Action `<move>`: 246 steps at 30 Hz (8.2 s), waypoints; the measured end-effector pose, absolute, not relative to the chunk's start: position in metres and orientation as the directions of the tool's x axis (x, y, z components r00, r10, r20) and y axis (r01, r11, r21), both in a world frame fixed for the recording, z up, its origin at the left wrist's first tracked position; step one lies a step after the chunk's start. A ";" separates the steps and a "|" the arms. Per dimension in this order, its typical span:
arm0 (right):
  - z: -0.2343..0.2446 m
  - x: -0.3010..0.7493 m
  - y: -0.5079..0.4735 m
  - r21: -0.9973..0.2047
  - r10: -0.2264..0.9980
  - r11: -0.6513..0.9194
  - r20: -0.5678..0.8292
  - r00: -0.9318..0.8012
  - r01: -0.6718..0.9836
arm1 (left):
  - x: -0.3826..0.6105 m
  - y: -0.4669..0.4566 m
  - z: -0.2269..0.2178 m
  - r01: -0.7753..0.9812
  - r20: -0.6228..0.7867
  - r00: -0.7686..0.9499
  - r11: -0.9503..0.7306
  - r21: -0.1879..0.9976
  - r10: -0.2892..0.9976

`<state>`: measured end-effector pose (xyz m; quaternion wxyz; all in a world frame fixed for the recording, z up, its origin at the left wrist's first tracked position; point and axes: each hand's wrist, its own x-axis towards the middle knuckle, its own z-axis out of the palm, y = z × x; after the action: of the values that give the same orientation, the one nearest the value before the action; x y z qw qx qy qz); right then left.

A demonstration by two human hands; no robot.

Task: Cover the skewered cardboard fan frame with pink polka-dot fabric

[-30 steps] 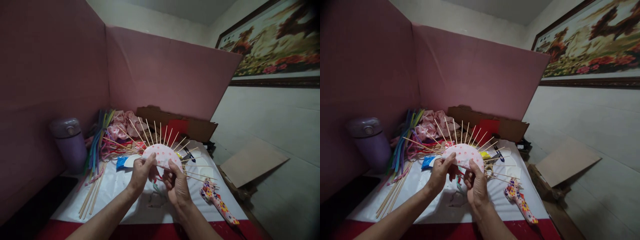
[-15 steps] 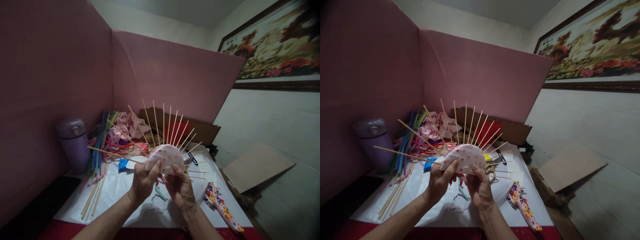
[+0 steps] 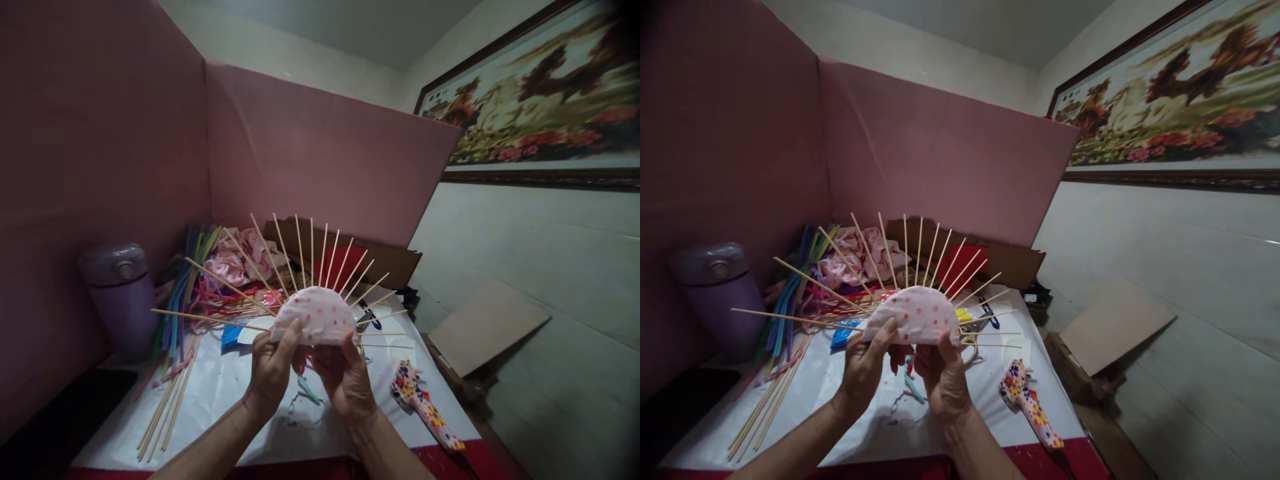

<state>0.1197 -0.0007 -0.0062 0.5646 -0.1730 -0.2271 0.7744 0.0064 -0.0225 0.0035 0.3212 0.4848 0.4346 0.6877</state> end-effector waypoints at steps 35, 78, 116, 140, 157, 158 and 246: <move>0.002 0.149 0.020 -0.697 0.904 -0.297 0.015 -0.427 -0.653 | -0.022 -0.022 0.031 -0.246 0.122 0.509 0.008 0.969 0.852; -0.014 0.105 0.000 -0.608 0.995 -0.053 0.035 -0.094 -0.792 | 0.041 -0.020 0.024 -0.711 0.003 -0.309 -0.233 0.664 0.951; -0.008 0.102 -0.004 -0.417 0.986 -0.137 -0.140 -0.086 -0.899 | 0.033 -0.035 -0.001 -0.707 0.127 -0.149 -0.195 0.679 0.981; -0.024 0.101 -0.004 -0.793 0.991 0.120 0.132 0.023 -0.597 | 0.025 -0.021 0.018 -0.795 -0.059 -0.290 -0.207 0.571 0.955; -0.024 0.096 -0.013 -0.716 0.996 0.081 0.075 0.039 -0.694 | 0.022 -0.031 0.022 -0.791 0.016 -0.191 -0.163 0.590 0.982; -0.025 0.095 -0.013 -0.724 0.996 0.084 0.076 0.041 -0.685 | 0.021 -0.031 0.021 -0.790 0.007 -0.178 -0.147 0.595 0.984; 0.072 0.081 -0.021 -0.415 0.584 0.715 0.797 -0.155 0.563 | -0.003 -0.052 0.028 -0.477 0.393 -0.206 -0.443 0.759 0.896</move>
<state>0.0808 -0.0214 0.0723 0.5293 -0.3774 -0.7598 0.0101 -0.0025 -0.0518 0.0284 0.4664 0.4238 0.2470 0.7361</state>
